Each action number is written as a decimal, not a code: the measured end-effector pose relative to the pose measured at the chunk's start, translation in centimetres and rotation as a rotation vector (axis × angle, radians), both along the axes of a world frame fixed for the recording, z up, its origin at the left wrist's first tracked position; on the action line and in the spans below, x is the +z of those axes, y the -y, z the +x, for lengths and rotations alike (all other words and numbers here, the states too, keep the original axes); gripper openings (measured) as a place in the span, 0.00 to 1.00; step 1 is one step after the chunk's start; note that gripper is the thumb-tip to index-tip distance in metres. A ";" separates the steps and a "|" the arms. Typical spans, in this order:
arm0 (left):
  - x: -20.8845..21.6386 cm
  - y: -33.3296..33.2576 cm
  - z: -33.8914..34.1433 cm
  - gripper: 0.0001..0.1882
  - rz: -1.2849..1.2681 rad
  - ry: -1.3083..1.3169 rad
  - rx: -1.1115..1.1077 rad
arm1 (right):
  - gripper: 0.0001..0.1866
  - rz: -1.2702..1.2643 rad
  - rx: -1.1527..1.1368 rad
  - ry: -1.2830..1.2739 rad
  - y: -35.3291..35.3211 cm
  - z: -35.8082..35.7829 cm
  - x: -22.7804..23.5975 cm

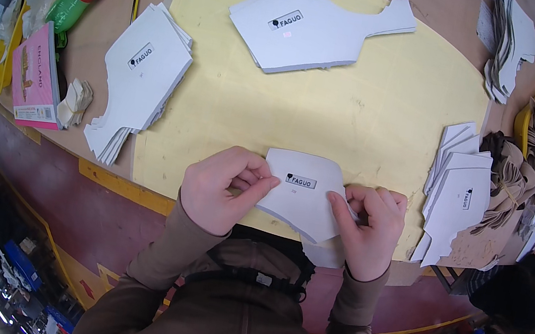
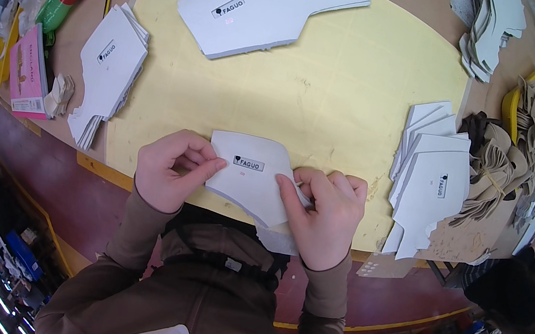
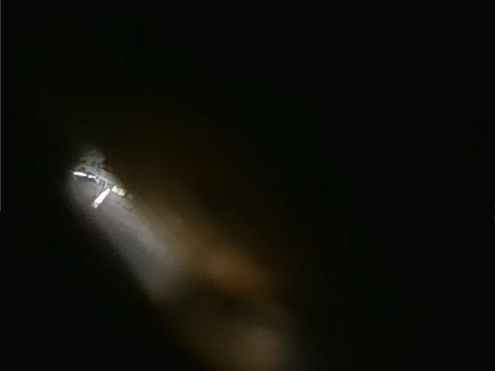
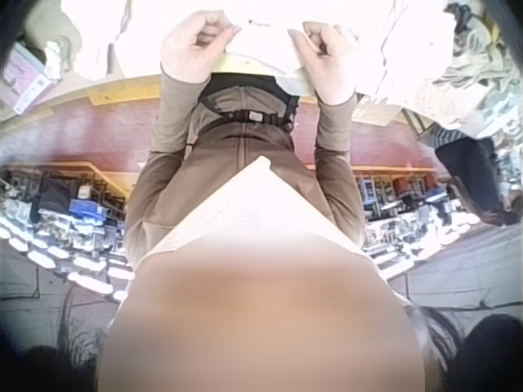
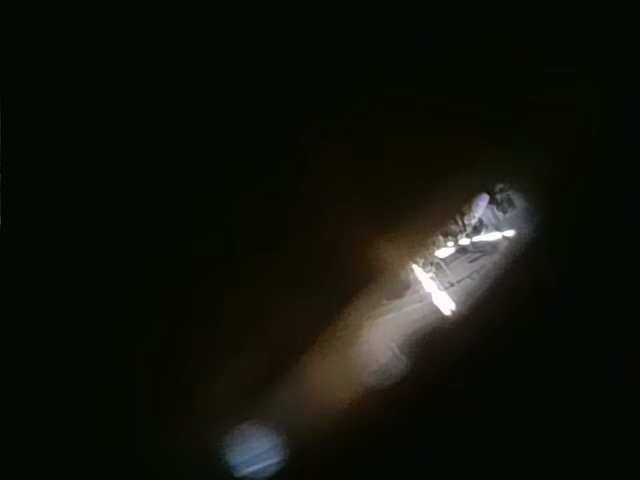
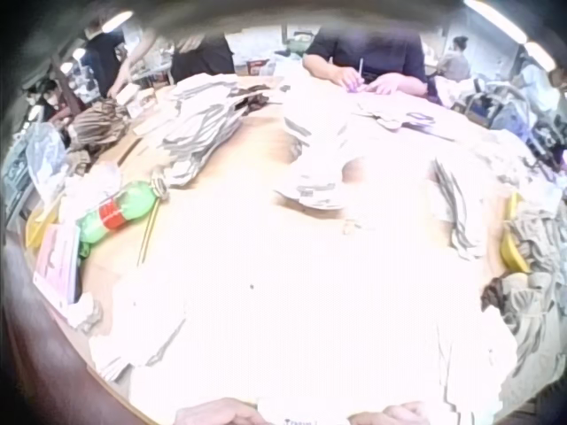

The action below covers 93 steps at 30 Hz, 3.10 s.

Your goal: The person repeatedly picks up white paper tags, folds them along a pre-cut line, and presses a small sticker onto the folded portion. The person stacks the finished tags on the table. The process is repeated continuously throughout the clip.

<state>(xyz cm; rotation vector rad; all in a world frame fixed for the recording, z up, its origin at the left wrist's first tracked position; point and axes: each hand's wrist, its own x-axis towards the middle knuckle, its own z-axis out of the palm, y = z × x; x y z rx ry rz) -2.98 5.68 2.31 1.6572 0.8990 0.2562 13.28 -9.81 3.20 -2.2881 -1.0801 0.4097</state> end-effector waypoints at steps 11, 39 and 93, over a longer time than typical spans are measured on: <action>0.0 0.0 0.0 0.06 0.017 0.000 -0.010 | 0.08 -0.004 0.006 0.020 0.1 -0.1 0.0; -0.1 -0.3 0.0 0.06 -0.043 0.005 0.016 | 0.08 0.011 0.006 0.022 0.0 -0.2 -0.1; 0.0 -0.2 0.3 0.06 -0.009 -0.018 0.011 | 0.20 -0.035 0.128 0.182 -0.6 -1.6 0.2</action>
